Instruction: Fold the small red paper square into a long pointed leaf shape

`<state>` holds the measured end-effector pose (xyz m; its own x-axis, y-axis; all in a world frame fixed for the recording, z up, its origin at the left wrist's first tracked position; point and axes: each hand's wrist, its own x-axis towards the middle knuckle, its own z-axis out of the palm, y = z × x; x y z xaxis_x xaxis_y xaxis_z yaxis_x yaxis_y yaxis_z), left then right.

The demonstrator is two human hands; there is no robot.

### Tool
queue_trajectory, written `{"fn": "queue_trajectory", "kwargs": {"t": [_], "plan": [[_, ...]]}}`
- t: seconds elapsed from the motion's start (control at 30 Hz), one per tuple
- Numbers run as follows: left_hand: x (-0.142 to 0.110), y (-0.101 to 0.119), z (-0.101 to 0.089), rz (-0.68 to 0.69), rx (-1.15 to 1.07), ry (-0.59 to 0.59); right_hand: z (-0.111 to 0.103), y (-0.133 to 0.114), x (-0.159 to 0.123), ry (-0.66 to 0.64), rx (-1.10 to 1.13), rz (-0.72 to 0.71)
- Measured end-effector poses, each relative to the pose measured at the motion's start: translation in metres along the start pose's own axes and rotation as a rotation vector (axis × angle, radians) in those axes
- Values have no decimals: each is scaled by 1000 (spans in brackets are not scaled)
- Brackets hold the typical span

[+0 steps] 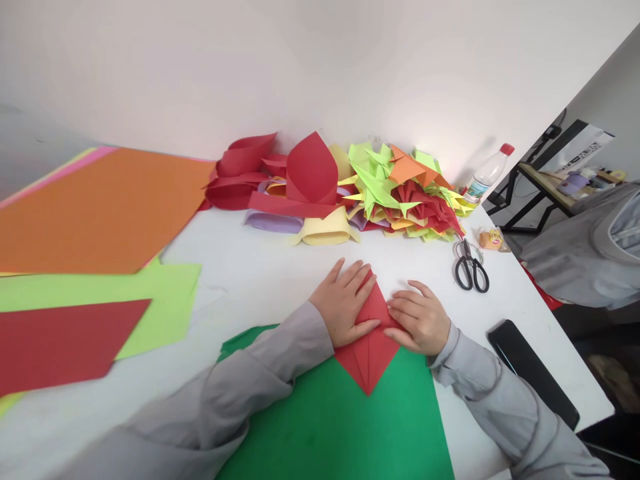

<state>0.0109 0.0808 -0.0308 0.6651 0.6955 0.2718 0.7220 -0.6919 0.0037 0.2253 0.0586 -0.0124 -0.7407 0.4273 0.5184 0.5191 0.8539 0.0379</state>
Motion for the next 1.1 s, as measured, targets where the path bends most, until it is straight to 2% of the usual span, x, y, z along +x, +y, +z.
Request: {"fn": "queue_trajectory", "kwargs": {"t": [0.33, 0.57, 0.77, 0.93, 1.1], "plan": [[0, 1, 1, -8, 11, -6, 12, -7, 20, -112, -29, 127], [0, 3, 0, -53, 12, 51, 14, -1, 31, -169, -16, 245], [2, 4, -8, 20, -16, 116, 19, 12, 41, -232, -55, 370], [2, 6, -7, 80, 3, 168, 19, 18, 48, -327, -123, 369], [4, 7, -5, 113, 15, 159, 20, 18, 52, -325, -174, 373]]}}
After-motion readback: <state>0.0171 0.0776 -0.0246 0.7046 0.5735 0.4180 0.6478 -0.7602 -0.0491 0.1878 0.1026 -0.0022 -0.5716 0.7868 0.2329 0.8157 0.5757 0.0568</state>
